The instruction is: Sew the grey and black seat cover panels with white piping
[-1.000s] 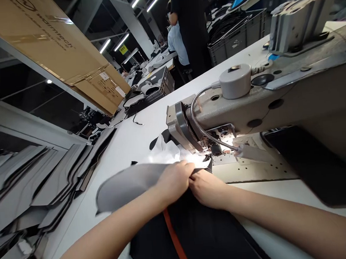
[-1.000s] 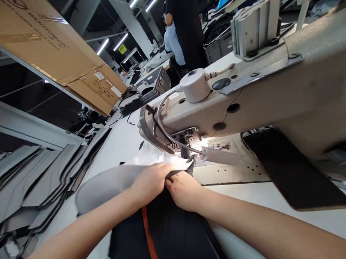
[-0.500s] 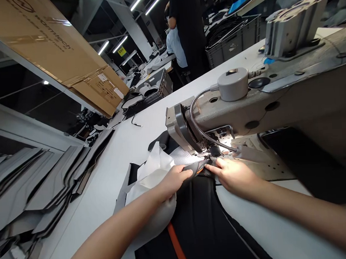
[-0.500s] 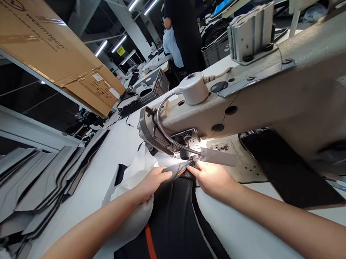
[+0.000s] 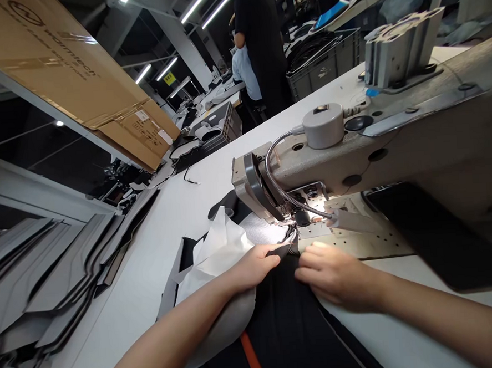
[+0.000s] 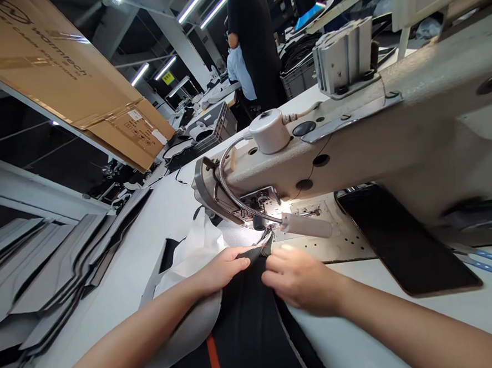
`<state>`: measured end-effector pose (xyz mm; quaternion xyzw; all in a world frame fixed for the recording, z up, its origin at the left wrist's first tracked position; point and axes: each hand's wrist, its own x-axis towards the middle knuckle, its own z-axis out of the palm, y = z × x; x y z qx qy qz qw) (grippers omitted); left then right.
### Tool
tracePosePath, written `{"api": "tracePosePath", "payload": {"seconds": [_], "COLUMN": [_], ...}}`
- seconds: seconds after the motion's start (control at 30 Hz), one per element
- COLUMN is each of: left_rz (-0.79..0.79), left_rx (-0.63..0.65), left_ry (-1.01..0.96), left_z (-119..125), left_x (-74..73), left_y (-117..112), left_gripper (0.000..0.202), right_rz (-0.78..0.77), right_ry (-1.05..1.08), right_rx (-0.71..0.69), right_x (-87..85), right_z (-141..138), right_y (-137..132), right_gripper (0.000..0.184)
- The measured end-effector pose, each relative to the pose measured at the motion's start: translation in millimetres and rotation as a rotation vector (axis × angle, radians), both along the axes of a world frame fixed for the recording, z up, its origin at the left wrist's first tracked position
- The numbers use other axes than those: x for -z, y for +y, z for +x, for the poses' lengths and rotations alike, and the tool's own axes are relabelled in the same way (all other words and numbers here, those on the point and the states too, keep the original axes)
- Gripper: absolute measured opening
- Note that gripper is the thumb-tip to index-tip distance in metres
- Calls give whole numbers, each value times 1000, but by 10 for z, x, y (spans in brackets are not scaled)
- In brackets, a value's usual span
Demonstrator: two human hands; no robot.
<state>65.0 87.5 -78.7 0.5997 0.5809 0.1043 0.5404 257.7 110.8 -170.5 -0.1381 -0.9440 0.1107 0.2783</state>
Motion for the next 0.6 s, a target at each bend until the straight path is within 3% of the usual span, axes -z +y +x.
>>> {"api": "tracePosePath", "payload": {"seconds": [0.07,0.13,0.27,0.4,0.5,0.6], "left_rz": [-40,-71,-82,93,224,227], "left_rx": [-5,-8,34,119,206,331], "left_ry": [-25,-11,30,185,471,739], "left_z": [-10,-1,23,50,113,199], "left_x": [-19,-50,-102,-42,60,107], "left_y": [36,69,93,-5,-119,-175], "left_gripper": [27,21,24,46,63,71], "right_rz": [-40,-55,-71,-188,-232,-219], "right_ry": [17,7,-88,-128,-70,3], "right_rx": [-176,-259,-306,-315,-323,-351], "right_x": [-59,-76,-36,-37,-65,-78], "right_z": [-101,-204,-238,-104,-71,-116], "right_y": [-32,-41,-77,-175,-232,-274], "right_gripper": [21,33,65,96,86,70]}}
